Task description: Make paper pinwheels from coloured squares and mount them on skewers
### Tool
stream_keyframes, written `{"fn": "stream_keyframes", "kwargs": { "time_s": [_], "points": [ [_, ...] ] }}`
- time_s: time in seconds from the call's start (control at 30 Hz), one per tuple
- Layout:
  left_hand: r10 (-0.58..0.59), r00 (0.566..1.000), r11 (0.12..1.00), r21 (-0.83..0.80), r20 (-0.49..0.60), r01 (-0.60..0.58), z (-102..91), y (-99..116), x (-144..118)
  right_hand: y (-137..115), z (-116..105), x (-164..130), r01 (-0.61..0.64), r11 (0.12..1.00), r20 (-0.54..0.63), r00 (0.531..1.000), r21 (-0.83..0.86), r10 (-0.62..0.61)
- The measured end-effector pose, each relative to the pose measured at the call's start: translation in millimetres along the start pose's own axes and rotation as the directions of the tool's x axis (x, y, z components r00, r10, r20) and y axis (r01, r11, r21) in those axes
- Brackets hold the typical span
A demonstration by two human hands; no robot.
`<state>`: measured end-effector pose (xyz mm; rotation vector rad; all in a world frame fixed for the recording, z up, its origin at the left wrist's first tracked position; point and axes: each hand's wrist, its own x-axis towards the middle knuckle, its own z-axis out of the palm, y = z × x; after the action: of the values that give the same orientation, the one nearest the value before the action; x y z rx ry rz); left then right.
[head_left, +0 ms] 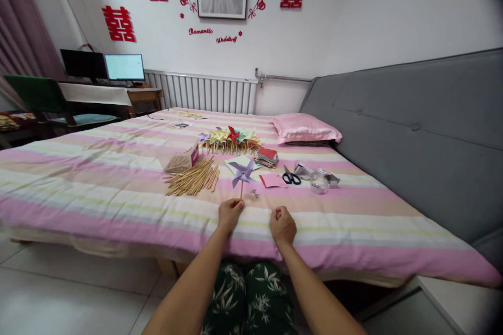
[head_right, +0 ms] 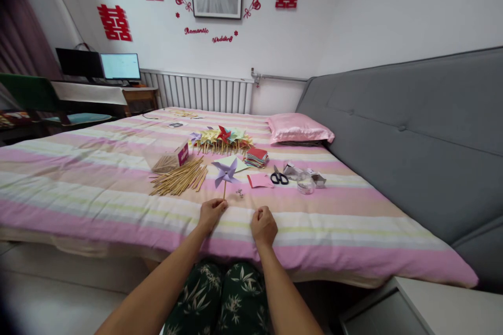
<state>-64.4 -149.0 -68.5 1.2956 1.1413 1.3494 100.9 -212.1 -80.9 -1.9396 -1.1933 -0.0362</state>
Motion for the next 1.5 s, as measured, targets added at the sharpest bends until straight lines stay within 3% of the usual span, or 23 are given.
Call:
{"fn": "stream_keyframes", "kwargs": {
  "time_s": [1.5],
  "points": [
    [0.021, 1.000, 0.999, 0.028, -0.004, -0.021, -1.1, -4.9, 1.6, -1.3, -1.1, 0.0, -0.001, 1.000, -0.003, 1.000, 0.011, 0.001]
  ]
}}
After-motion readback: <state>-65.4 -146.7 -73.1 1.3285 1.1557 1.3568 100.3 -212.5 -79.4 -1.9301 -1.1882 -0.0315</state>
